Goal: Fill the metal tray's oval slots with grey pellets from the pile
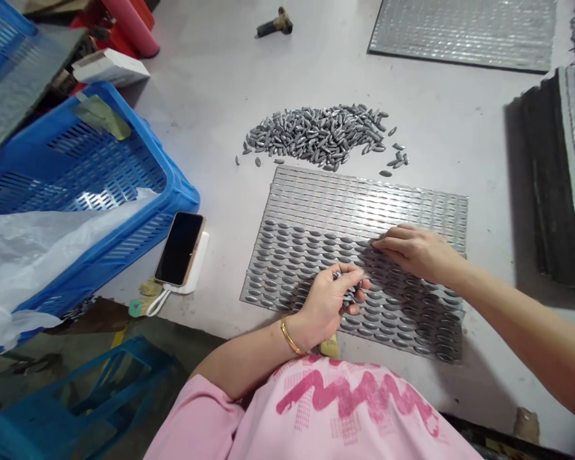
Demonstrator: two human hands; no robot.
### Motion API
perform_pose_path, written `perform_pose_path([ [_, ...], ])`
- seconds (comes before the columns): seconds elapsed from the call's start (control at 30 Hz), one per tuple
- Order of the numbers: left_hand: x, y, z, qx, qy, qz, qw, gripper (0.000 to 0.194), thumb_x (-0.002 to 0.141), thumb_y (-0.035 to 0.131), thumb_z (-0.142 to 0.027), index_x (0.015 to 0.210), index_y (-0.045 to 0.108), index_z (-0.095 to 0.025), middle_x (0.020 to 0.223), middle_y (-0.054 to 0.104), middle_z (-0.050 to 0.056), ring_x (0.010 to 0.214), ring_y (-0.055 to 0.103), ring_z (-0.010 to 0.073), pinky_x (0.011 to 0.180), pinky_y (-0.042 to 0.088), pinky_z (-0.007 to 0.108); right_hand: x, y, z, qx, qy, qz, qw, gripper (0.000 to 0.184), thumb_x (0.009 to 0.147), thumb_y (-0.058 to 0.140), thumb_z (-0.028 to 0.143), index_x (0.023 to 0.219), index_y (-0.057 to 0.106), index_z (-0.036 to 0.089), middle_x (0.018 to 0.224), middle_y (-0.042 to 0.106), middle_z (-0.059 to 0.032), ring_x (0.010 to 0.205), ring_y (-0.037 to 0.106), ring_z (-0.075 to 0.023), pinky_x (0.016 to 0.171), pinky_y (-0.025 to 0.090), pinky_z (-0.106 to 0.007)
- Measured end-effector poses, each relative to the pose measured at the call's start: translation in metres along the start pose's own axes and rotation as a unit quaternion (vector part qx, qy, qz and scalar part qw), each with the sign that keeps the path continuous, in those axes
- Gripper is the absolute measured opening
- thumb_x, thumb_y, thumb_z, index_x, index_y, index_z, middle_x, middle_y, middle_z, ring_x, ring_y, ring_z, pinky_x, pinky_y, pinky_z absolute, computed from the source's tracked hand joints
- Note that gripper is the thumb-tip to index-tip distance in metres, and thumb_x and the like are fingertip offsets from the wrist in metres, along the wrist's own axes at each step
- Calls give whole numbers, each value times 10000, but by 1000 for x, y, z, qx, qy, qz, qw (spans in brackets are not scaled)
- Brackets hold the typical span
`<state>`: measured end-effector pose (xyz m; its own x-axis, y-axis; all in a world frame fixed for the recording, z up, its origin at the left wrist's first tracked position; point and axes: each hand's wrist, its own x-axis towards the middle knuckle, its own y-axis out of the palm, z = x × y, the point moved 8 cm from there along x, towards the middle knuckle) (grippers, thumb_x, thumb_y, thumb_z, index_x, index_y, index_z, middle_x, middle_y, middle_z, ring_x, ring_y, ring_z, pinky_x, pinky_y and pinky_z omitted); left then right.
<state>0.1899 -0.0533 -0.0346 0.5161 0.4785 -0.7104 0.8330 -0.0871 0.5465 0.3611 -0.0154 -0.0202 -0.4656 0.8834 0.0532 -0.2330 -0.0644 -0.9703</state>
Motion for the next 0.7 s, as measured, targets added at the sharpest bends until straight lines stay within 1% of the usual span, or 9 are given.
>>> perform_pose_path([
  [0.1,-3,1,-2,-4,-1,-11,1000,134,779,637,-223,894,594,-168,811,650,53,631,542,99,456,328,180,-3,-1,-1,27,19,-12,999,299,998,449,285,1049,739,232,907,722,-68,838,642,-205,660,466,-311],
  [0.23,-5,2,-3,12,1,-18,1000,155,750,602,-146,904,610,-162,833,657,56,628,544,93,453,328,177,-12,-8,-9,87,90,-51,991,307,996,454,313,1116,724,232,980,736,-77,848,667,-203,715,516,-326],
  [0.33,-7,3,-2,25,7,-18,1000,156,754,618,-143,909,612,-162,840,659,55,626,545,90,449,322,175,-31,-21,-21,84,145,-99,981,313,986,472,361,1093,733,226,1051,739,-96,937,676,-235,795,538,-366],
  [0.4,-9,2,-1,27,9,-21,999,156,748,622,-137,902,613,-162,834,661,55,621,546,90,445,322,176,-56,-29,-33,69,194,-131,970,334,968,502,418,1066,746,213,1122,727,-124,1057,655,-278,900,529,-420],
  [0.47,-11,1,1,29,13,-22,999,157,744,626,-134,898,615,-160,841,669,61,628,553,92,449,331,176,-92,-33,-50,70,285,-171,941,373,929,553,480,1100,742,208,1238,691,-144,1160,622,-313,956,519,-456],
  [0.53,-12,1,2,34,19,-22,999,156,743,635,-138,897,618,-158,865,680,72,646,565,97,459,348,178,-135,-27,-65,116,400,-212,884,438,885,598,513,1191,709,221,1319,657,-138,1176,631,-310,931,550,-446],
  [0.57,-12,2,3,37,21,-20,999,156,742,640,-139,896,621,-157,882,686,78,656,571,99,465,357,180,-153,-20,-69,156,447,-225,852,483,874,608,523,1243,683,222,1299,671,-138,1135,659,-299,943,553,-452],
  [0.63,-11,5,5,41,23,-12,999,165,734,655,-140,896,630,-154,911,693,86,669,581,103,476,373,185,-177,-5,-66,239,492,-263,795,534,865,618,532,1298,642,219,1257,696,-134,1116,680,-282,997,538,-462],
  [0.7,-9,10,9,43,22,0,999,176,724,669,-141,897,642,-152,931,698,91,679,591,106,486,385,190,-183,4,-56,302,487,-296,764,552,870,625,536,1323,612,220,1275,691,-137,1161,667,-277,1046,512,-463],
])
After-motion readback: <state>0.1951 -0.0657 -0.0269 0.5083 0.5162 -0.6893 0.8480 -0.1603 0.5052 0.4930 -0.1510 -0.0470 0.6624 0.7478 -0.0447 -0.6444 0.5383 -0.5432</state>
